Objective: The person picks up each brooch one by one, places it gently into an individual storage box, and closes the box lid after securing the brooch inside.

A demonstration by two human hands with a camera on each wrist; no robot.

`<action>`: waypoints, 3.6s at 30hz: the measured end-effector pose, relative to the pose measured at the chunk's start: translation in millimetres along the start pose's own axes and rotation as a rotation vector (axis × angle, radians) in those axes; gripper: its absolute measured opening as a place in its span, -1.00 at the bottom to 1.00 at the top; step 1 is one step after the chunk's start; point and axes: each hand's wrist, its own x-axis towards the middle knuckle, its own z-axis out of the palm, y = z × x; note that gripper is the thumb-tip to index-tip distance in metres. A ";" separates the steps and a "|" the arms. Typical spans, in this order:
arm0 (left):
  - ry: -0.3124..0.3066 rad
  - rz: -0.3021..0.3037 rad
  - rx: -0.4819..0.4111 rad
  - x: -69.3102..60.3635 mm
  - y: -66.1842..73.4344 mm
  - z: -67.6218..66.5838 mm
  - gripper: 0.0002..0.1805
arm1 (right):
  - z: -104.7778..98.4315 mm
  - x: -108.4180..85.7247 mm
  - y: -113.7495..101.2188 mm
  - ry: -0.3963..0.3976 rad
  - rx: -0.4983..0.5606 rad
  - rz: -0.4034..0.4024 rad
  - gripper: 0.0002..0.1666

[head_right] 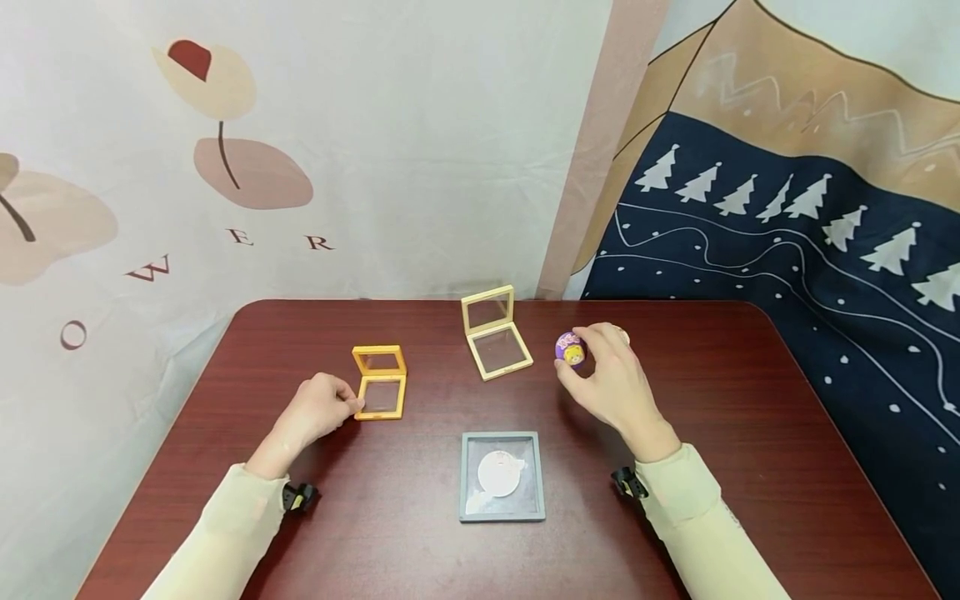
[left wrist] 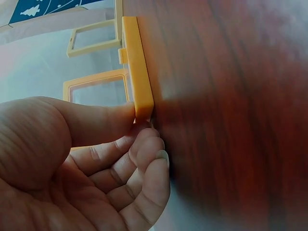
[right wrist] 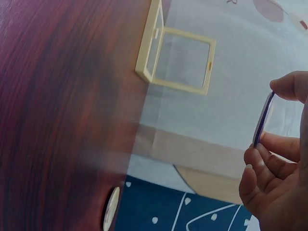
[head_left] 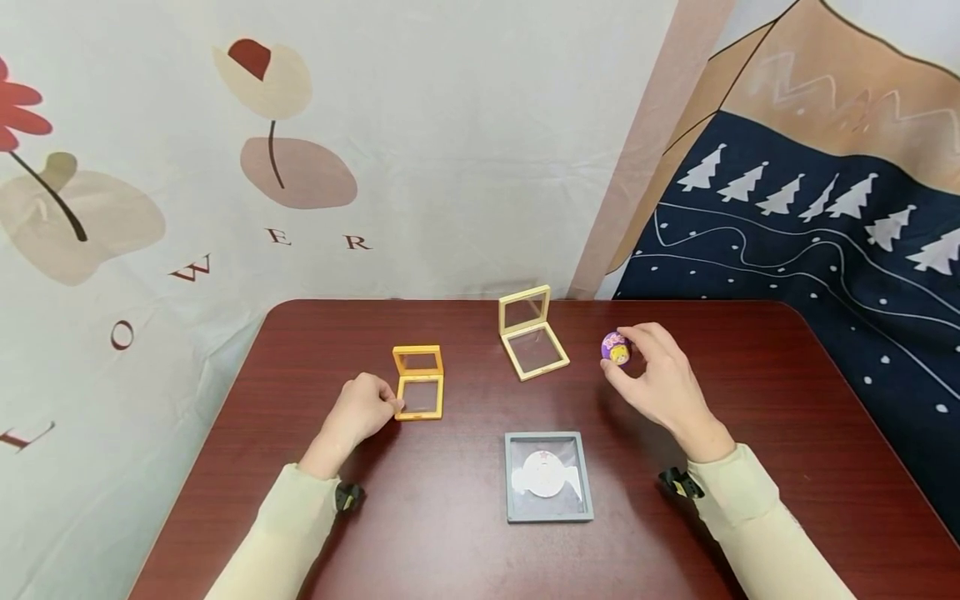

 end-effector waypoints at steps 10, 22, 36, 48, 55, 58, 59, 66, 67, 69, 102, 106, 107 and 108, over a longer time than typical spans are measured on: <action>-0.008 -0.017 0.012 -7.7 1.9 4.7 -0.65 | 11.7 -0.6 -9.7 -0.015 0.008 -0.084 -0.38; -0.027 -0.019 0.006 -19.6 10.6 9.0 -0.65 | 23.7 -2.4 -26.5 -0.064 0.023 -0.142 -0.43; -0.031 -0.004 -0.002 -26.7 15.0 14.9 -0.63 | 37.7 -0.4 -50.7 -0.122 0.021 -0.166 -0.45; -0.045 0.013 -0.008 -32.5 18.4 19.8 -0.63 | 46.1 4.2 -71.7 -0.143 0.024 -0.226 -0.47; -0.065 0.028 -0.003 -34.5 19.8 20.0 -0.64 | 51.0 6.7 -83.6 -0.167 0.039 -0.240 -0.48; -0.066 0.035 0.006 -34.8 20.4 19.4 -0.64 | 53.5 7.9 -89.2 -0.174 0.041 -0.254 -0.48; -0.067 0.036 0.010 -35.0 20.5 19.4 -0.64 | 54.5 8.3 -91.0 -0.177 0.040 -0.259 -0.48; -0.086 0.045 0.026 -36.2 22.6 19.5 -0.64 | 61.1 9.9 -105.1 -0.238 0.035 -0.264 -0.41; -0.090 0.046 0.026 -36.3 22.5 19.7 -0.64 | 62.5 10.0 -107.2 -0.248 0.036 -0.265 -0.41; -0.096 0.042 0.027 -36.4 22.5 20.2 -0.64 | 65.2 10.1 -111.4 -0.264 0.038 -0.271 -0.41; -0.195 0.026 0.000 -41.8 27.5 22.3 -0.58 | 109.6 -2.9 -160.5 -0.474 -0.110 -0.473 -0.57; -0.194 0.027 -0.002 -41.7 26.9 22.4 -0.59 | 117.2 -6.3 -163.4 -0.517 -0.164 -0.450 -0.67; -0.191 0.031 -0.001 -41.6 26.6 22.5 -0.59 | 119.2 -6.8 -163.8 -0.521 -0.174 -0.452 -0.69; -0.189 0.034 0.000 -41.5 26.4 22.4 -0.59 | 121.3 -7.3 -164.0 -0.525 -0.181 -0.453 -0.70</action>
